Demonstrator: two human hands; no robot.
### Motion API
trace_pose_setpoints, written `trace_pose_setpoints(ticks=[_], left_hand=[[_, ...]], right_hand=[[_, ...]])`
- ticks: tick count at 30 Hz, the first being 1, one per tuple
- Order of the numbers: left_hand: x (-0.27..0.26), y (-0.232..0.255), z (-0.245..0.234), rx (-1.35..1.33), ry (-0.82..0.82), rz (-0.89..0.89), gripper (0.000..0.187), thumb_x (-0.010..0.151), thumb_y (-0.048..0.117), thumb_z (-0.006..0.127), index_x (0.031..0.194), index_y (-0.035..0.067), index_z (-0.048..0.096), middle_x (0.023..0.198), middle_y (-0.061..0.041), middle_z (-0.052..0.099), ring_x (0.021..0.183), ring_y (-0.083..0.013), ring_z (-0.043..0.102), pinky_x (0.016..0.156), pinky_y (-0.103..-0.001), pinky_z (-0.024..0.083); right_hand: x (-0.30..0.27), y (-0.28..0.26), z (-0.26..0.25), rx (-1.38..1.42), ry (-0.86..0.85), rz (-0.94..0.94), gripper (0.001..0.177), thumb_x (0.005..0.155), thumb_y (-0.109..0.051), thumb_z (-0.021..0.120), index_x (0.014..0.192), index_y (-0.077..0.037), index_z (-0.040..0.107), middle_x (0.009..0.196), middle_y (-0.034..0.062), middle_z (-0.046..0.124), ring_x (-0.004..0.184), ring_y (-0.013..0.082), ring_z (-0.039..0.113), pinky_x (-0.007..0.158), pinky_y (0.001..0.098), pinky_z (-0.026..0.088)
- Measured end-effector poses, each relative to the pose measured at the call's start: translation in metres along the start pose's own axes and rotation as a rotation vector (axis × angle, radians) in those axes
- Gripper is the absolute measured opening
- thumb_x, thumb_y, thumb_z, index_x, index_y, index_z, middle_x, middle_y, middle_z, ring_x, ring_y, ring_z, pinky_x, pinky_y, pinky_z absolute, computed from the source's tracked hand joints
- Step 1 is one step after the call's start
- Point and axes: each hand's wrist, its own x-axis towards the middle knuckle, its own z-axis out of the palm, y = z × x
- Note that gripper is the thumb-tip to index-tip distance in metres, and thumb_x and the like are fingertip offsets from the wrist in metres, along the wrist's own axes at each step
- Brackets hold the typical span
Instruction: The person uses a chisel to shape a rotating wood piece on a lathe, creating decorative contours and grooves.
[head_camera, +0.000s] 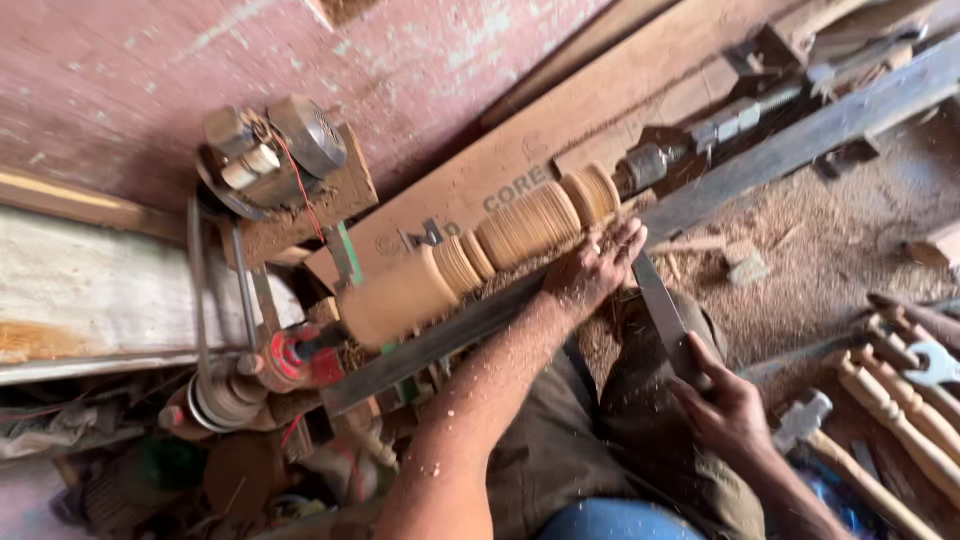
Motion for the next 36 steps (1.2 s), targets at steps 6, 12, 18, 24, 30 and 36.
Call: trace_pose_setpoints(ticks=[6, 12, 18, 24, 30, 36], left_hand=[[0.005, 0.000, -0.013, -0.020, -0.296, -0.028, 0.083, 0.100, 0.044, 0.067, 0.163, 0.008, 0.027, 0.168, -0.013, 0.035, 0.110, -0.0292, 0.062, 0.133, -0.046, 0.033], [0.015, 0.003, -0.026, 0.155, -0.267, -0.020, 0.079, 0.096, 0.042, 0.062, 0.163, 0.017, 0.029, 0.168, -0.004, 0.034, 0.133, -0.0173, 0.057, 0.126, -0.041, 0.030], [0.007, 0.003, -0.002, 0.137, -0.087, -0.097, 0.068, 0.100, 0.020, 0.060, 0.161, 0.025, 0.030, 0.168, -0.002, 0.032, 0.146, -0.0270, 0.044, 0.110, -0.034, 0.037], [0.011, -0.001, 0.012, 0.233, -0.124, 0.038, 0.064, 0.104, 0.013, 0.060, 0.161, 0.014, 0.031, 0.167, -0.005, 0.034, 0.150, -0.0226, 0.042, 0.127, -0.044, 0.033], [0.013, 0.007, 0.032, 0.281, -0.020, -0.044, 0.073, 0.101, 0.009, 0.065, 0.164, 0.021, 0.030, 0.172, 0.000, 0.025, 0.156, -0.0179, 0.031, 0.130, -0.038, 0.030], [0.003, -0.005, 0.032, 0.292, -0.237, 0.112, 0.071, 0.097, 0.023, 0.067, 0.161, 0.019, 0.035, 0.170, 0.000, 0.023, 0.155, -0.0197, 0.025, 0.131, -0.044, 0.026]], right_hand=[[-0.014, -0.046, 0.032, -0.229, -0.004, 0.410, 0.079, 0.100, -0.008, 0.076, 0.171, -0.020, 0.042, 0.077, 0.0307, 0.071, 0.052, 0.0153, 0.055, 0.046, 0.0316, 0.043], [0.016, -0.026, -0.021, -0.274, -0.067, 0.302, 0.074, 0.089, -0.021, 0.074, 0.156, -0.028, 0.043, 0.072, 0.0100, 0.076, 0.046, 0.0106, 0.058, 0.040, 0.0294, 0.049], [0.069, 0.012, -0.109, -0.215, -0.258, 0.310, 0.078, 0.086, -0.017, 0.077, 0.159, -0.028, 0.052, 0.065, 0.0159, 0.066, 0.052, 0.0094, 0.048, 0.043, 0.0284, 0.043], [0.024, 0.012, -0.044, -0.184, -0.085, 0.323, 0.066, 0.086, -0.013, 0.073, 0.149, -0.020, 0.055, 0.069, 0.0129, 0.071, 0.045, 0.0150, 0.057, 0.038, 0.0313, 0.051], [-0.001, -0.025, 0.021, -0.118, 0.046, 0.340, 0.078, 0.084, -0.008, 0.071, 0.155, -0.022, 0.042, 0.077, 0.0108, 0.072, 0.046, 0.0114, 0.058, 0.036, 0.0295, 0.050], [0.009, -0.014, -0.013, -0.174, -0.027, 0.403, 0.079, 0.087, -0.012, 0.073, 0.159, -0.026, 0.047, 0.068, 0.0183, 0.072, 0.046, 0.0163, 0.056, 0.039, 0.0316, 0.045]])
